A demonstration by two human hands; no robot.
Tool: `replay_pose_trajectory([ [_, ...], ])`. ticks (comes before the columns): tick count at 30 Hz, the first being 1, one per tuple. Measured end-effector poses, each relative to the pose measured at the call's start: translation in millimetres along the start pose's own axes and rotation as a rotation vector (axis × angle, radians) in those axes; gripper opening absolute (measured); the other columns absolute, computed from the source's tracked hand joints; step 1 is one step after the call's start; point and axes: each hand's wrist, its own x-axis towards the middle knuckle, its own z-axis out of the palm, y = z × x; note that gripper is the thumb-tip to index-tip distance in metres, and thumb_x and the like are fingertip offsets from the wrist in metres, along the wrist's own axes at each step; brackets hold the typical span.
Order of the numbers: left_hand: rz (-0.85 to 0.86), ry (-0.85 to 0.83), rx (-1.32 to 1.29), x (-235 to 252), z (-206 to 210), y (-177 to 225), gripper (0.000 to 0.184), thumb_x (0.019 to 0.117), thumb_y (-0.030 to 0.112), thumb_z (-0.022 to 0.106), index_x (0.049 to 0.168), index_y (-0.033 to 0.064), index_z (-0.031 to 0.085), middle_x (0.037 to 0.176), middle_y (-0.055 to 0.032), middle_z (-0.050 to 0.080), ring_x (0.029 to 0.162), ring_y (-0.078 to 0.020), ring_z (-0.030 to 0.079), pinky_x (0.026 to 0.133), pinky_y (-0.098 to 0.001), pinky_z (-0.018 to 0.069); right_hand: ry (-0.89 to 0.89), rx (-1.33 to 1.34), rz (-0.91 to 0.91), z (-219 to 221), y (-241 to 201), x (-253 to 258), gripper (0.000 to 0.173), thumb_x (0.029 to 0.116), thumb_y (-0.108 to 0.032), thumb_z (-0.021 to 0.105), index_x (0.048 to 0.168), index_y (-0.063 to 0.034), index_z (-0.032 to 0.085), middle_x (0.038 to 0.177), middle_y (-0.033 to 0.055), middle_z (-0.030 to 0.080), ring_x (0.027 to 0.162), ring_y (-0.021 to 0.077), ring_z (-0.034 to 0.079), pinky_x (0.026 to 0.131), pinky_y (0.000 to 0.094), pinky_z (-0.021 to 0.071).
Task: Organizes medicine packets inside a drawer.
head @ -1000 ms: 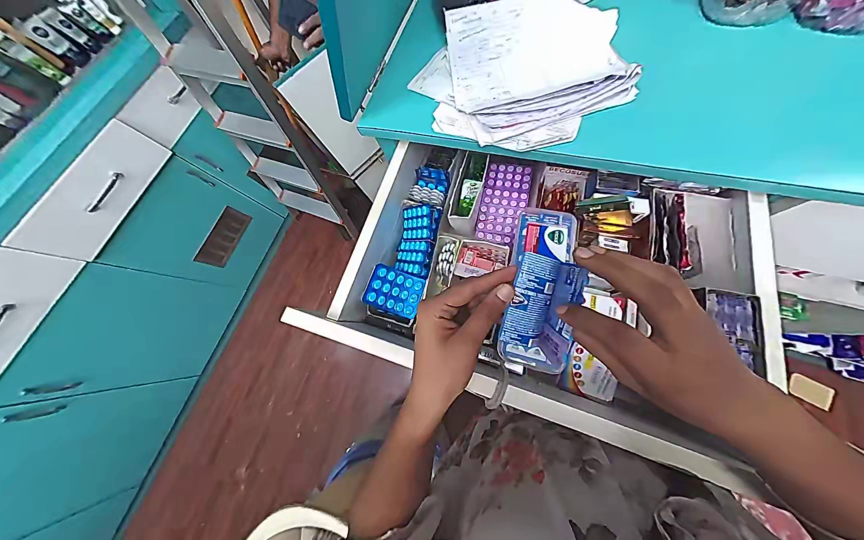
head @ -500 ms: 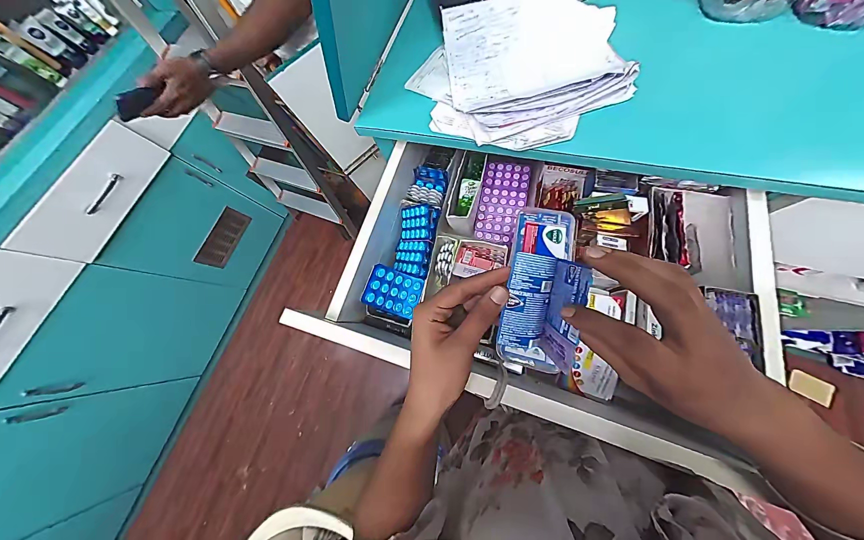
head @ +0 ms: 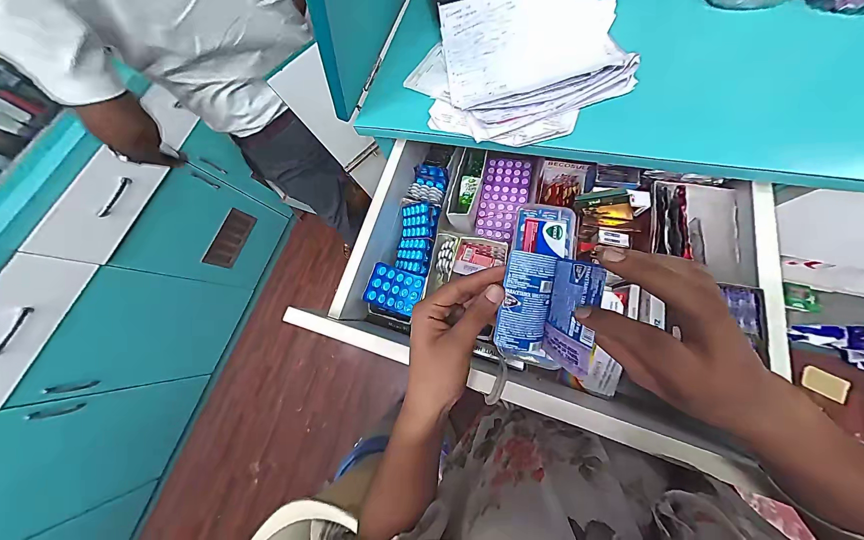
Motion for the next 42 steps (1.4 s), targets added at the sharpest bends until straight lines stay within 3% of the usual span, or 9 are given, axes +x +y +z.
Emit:
replay_pose_trajectory([
  [25, -0.053, -0.007, -0.183, -4, 7, 9, 0.022, 0.0998, 0.007, 0.062, 0.118, 0.0004, 0.073, 0.105, -0.0083, 0.076, 0.09, -0.0109, 0.074, 0.082, -0.0275, 0.0617, 0.093, 0.007, -0.066, -5, 3, -1, 0.019, 0.1015, -0.009, 0.055, 0.119, -0.0174, 0.055, 0.146, 0.0045, 0.05, 0.137, 0.0215, 0.046, 0.106, 0.0347, 0.0433],
  [42, 0.016, -0.054, -0.21, -10, 4, 14, 0.023, 0.0991, 0.01, 0.065, 0.118, 0.0011, 0.073, 0.108, -0.0094, 0.076, 0.092, -0.0102, 0.073, 0.083, -0.0259, 0.0607, 0.084, 0.01, -0.097, -15, -5, 6, 0.018, 0.1008, -0.009, 0.056, 0.117, -0.0166, 0.055, 0.145, 0.0029, 0.048, 0.139, 0.0207, 0.044, 0.11, 0.0351, 0.0421],
])
